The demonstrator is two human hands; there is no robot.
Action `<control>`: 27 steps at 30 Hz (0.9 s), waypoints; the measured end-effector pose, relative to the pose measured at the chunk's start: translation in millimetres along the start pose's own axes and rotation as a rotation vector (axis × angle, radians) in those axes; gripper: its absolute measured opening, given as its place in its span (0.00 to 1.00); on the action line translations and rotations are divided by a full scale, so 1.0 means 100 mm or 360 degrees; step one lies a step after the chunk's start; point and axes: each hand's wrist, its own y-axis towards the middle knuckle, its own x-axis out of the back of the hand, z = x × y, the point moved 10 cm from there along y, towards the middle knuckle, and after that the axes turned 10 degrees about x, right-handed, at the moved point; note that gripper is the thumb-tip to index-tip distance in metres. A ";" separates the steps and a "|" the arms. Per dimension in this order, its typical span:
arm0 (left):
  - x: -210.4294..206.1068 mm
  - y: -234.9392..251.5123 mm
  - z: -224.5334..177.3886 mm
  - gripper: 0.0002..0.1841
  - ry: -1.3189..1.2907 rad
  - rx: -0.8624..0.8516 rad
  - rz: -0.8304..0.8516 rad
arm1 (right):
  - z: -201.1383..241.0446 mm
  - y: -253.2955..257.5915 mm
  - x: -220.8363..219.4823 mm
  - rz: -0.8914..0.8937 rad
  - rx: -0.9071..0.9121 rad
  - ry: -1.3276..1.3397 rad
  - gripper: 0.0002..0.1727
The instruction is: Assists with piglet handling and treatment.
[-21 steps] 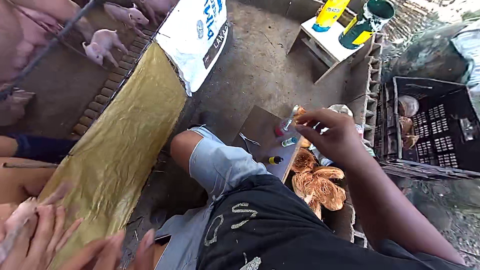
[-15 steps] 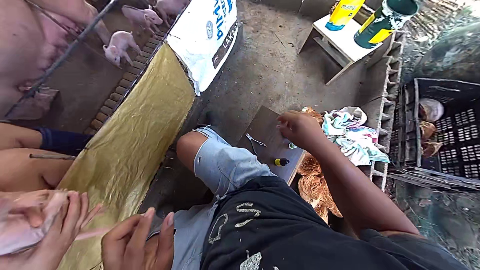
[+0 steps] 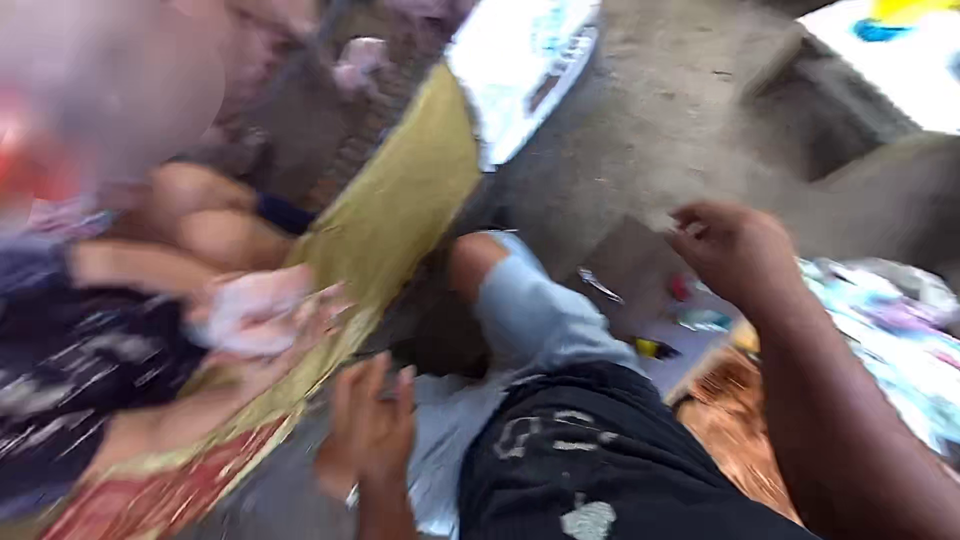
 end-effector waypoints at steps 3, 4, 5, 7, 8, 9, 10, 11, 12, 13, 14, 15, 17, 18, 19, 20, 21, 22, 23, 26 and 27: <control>0.25 0.05 0.03 0.14 0.0017 -0.0072 -0.0221 | 0.26 0.15 -0.71 0.0333 0.0048 0.0187 0.19; 0.39 0.07 0.06 0.14 0.0047 -0.0093 -0.0318 | 0.37 0.19 -0.79 0.0366 0.0093 0.0221 0.18; 0.56 0.10 0.11 0.14 0.0082 -0.0091 -0.0423 | 0.48 0.23 -0.81 0.0366 0.0163 0.0235 0.18; 0.89 0.19 0.26 0.16 0.0126 -0.0021 -0.0580 | 0.79 0.33 -0.80 0.0303 0.0345 0.0297 0.19; 1.03 0.28 0.37 0.19 0.0134 0.0040 -0.0612 | 1.02 0.37 -0.80 0.0256 0.0463 0.0345 0.19; 1.12 0.41 0.49 0.26 0.0154 0.0123 -0.0581 | 1.30 0.42 -0.82 0.0235 0.0580 0.0396 0.19; 1.15 0.57 0.63 0.35 0.0209 0.0236 -0.0464 | 1.61 0.45 -0.88 0.0243 0.0693 0.0455 0.18; 1.10 0.73 0.78 0.45 0.0316 0.0368 -0.0279 | 1.93 0.47 -1.01 0.0275 0.0824 0.0499 0.16; 0.99 0.90 0.91 0.54 0.0452 0.0477 -0.0067 | 2.27 0.47 -1.18 0.0344 0.0967 0.0536 0.14; 0.86 1.04 1.01 0.60 0.0590 0.0518 0.0132 | 2.61 0.44 -1.39 0.0436 0.1116 0.0567 0.14; 0.72 1.16 1.09 0.62 0.0719 0.0510 0.0288 | 2.92 0.37 -1.63 0.0531 0.1259 0.0573 0.15; 0.62 1.23 1.14 0.62 0.0805 0.0488 0.0398 | 3.20 0.29 -1.85 0.0643 0.1371 0.0573 0.15; 0.52 1.36 1.26 0.57 0.0885 0.0484 0.0499 | 3.64 0.12 -2.24 0.0883 0.1491 0.0618 0.15; 0.50 1.41 1.34 0.55 0.0920 0.0507 0.0541 | 3.78 0.04 -2.43 0.1002 0.1489 0.0670 0.15; 0.46 1.44 1.40 0.53 0.0938 0.0519 0.0582 | 3.86 -0.02 -2.60 0.1120 0.1454 0.0729 0.15; 0.40 1.44 1.45 0.49 0.0934 0.0516 0.0621 | 3.88 -0.08 -2.76 0.1221 0.1403 0.0793 0.16; 0.33 1.43 1.48 0.41 0.0904 0.0485 0.0641 | 3.89 -0.13 -2.91 0.1298 0.1359 0.0858 0.16; 0.29 1.40 1.50 0.35 0.0852 0.0418 0.0630 | 3.89 -0.19 -3.02 0.1360 0.1323 0.0911 0.16; 0.29 1.37 1.51 0.31 0.0776 0.0343 0.0592 | 3.91 -0.25 -3.10 0.1407 0.1303 0.0951 0.15; 0.51 1.27 1.55 0.36 0.0512 0.0192 0.0338 | 3.91 -0.38 -3.31 0.1485 0.1275 0.1038 0.13; 0.58 1.22 1.57 0.38 0.0452 0.0196 0.0230 | 3.90 -0.41 -3.36 0.1521 0.1262 0.1033 0.14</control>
